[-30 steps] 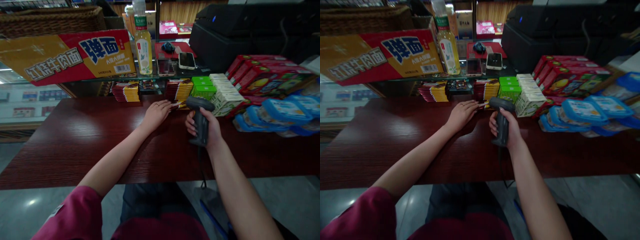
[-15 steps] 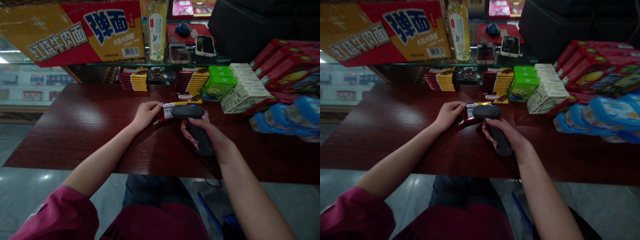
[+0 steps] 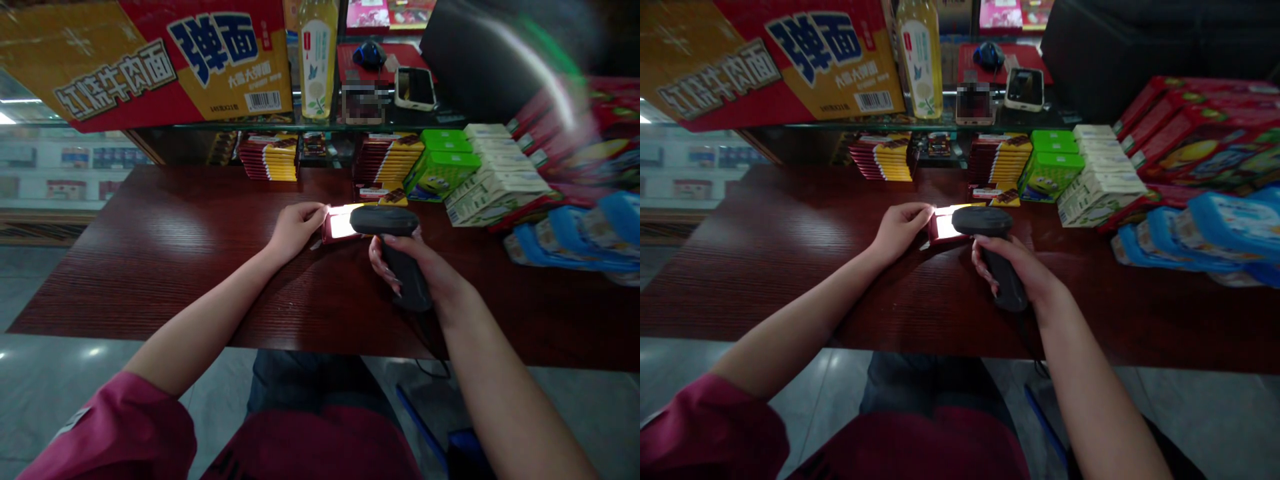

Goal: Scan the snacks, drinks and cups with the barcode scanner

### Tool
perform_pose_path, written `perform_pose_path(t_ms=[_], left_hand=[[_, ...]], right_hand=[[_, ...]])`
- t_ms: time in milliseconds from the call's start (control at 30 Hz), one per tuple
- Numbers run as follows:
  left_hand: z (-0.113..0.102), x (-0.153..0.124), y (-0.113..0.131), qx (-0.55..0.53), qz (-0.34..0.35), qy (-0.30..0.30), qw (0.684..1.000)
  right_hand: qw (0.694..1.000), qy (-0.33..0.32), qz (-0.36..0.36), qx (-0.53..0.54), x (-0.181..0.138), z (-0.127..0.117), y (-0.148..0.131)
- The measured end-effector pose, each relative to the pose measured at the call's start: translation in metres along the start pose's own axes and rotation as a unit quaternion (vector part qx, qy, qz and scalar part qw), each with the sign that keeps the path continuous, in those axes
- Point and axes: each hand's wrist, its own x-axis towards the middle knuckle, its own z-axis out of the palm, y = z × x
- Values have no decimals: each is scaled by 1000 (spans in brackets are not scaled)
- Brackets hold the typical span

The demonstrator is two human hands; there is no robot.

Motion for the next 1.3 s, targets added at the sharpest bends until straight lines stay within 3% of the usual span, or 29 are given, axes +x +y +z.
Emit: perform_pose_path(t_ms=[233, 333, 533, 700, 867, 1067, 1300], left_hand=[[-1, 2, -6, -52, -13, 8, 999], [-12, 7, -4, -44, 10, 23, 999], [-73, 24, 5, 60, 170, 206, 962], [-118, 32, -5, 168, 207, 296, 917], [-127, 41, -24, 258, 218, 273, 901], [-129, 58, -53, 300, 241, 185, 904], [-134, 64, -69, 351, 156, 252, 888]], right_hand=[[999, 17, 30, 28, 1, -3, 3], [998, 27, 46, 40, 0, -6, 3], [996, 40, 49, 62, -3, -3, 2], [997, 20, 50, 46, 5, -5, 7], [998, -10, 57, 28, 13, -14, 12], [997, 33, 55, 45, 0, -1, 4], [996, 8, 87, 34, 1, -1, 1]])
